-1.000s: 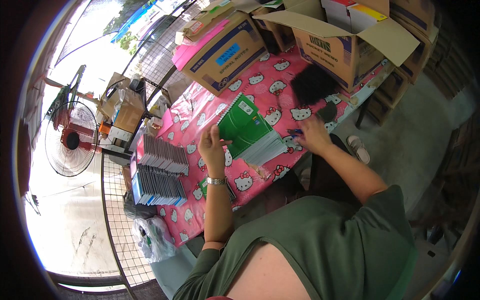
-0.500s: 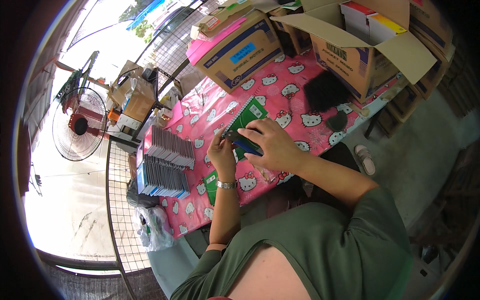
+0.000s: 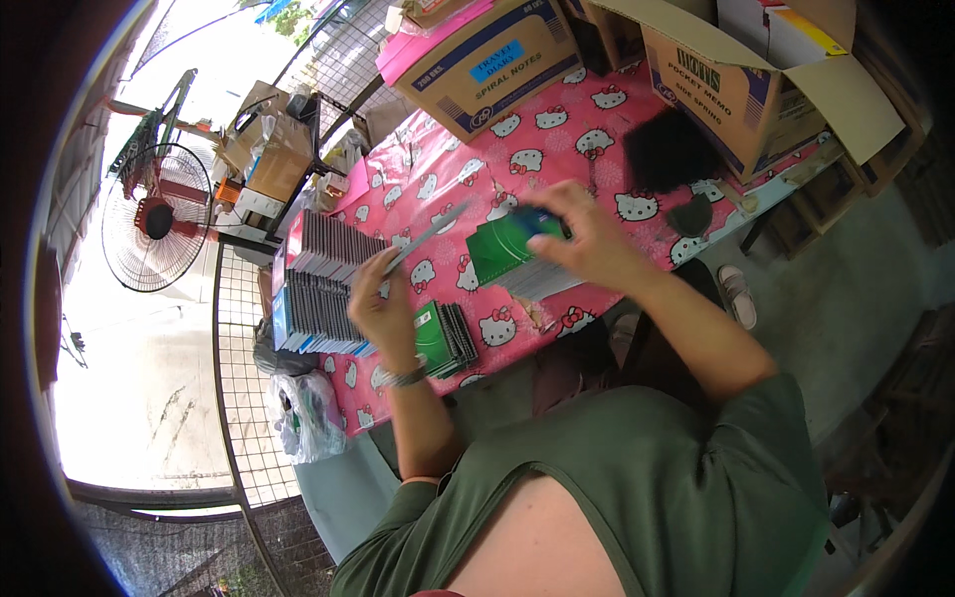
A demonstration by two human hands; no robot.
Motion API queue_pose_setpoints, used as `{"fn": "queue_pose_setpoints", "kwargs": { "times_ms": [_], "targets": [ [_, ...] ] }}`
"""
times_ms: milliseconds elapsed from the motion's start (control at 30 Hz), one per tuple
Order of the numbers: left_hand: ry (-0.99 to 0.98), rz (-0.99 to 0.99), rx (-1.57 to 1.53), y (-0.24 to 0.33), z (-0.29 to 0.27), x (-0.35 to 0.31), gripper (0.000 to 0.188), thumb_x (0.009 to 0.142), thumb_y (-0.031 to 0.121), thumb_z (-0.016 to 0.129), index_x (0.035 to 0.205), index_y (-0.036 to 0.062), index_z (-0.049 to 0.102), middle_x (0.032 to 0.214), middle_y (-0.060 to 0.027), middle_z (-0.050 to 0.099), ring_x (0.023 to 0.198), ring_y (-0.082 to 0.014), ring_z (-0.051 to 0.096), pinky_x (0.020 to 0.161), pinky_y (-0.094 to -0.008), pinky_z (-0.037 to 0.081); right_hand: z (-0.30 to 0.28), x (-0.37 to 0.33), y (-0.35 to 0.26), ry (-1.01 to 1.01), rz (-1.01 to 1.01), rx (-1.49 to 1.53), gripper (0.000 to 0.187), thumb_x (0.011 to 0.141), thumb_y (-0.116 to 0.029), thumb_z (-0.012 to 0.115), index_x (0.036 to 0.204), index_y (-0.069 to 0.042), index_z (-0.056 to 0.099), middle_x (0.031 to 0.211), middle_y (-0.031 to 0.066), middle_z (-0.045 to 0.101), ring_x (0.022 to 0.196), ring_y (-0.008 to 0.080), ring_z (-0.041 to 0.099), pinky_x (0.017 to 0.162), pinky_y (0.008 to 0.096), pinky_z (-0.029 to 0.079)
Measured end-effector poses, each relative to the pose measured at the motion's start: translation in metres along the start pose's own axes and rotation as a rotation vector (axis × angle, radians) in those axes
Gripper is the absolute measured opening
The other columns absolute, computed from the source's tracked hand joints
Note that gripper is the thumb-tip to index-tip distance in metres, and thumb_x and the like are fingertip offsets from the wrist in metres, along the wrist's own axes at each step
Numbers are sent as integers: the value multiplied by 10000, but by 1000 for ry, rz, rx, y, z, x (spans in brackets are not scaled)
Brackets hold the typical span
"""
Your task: The person picks up green notebooks from a stack one by one, turns them over to look at the front and back covers, and then places each notebook into a smaller stack on the left.
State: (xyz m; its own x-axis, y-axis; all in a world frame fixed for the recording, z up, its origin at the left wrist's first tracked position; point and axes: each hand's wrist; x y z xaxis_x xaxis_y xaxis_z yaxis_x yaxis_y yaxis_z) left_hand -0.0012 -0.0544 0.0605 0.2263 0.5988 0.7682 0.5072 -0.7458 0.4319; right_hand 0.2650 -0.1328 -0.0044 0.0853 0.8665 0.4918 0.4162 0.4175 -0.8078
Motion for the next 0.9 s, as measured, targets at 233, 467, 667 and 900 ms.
{"fn": "queue_pose_setpoints", "kwargs": {
  "times_ms": [233,467,667,900],
  "targets": [
    [-905,-462,386,-100,-51,-10,221,767,62,545,898,67,723,952,-149,682,1021,-356,608,892,-397,473,-1,-43,132,-326,493,-671,606,751,-265,755,1286,-68,549,1185,202,594,1147,367,580,976,460,483],
    [-874,-580,742,-144,0,-58,390,854,236,600,1241,193,626,1394,-98,537,1282,-342,490,1014,-575,401,9,55,204,-79,548,-692,499,844,-351,681,1237,-66,565,1194,215,590,1146,382,579,942,476,508],
    [-866,-926,647,-152,-27,-129,593,922,393,632,1470,278,435,1545,-290,279,1439,-435,289,1128,-587,294,29,69,252,-9,610,-893,469,895,-324,638,1274,-63,550,1205,235,591,1098,403,603,929,475,511],
    [-848,-730,283,-182,-41,-143,648,981,328,574,1558,314,279,1571,-372,97,1470,-471,194,1140,-492,331,13,77,271,229,633,-598,418,874,-179,579,1267,-39,549,1072,242,681,1003,408,657,879,471,525]
  ]
}}
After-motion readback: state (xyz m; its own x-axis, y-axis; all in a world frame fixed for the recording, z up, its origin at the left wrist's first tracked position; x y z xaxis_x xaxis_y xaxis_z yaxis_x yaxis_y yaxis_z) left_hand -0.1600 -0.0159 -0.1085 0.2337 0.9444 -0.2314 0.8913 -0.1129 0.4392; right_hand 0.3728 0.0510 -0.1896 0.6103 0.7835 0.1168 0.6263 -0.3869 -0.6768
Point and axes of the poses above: each hand's wrist, its own x-axis towards the middle knuckle, its own z-axis out of the palm, y = z × x
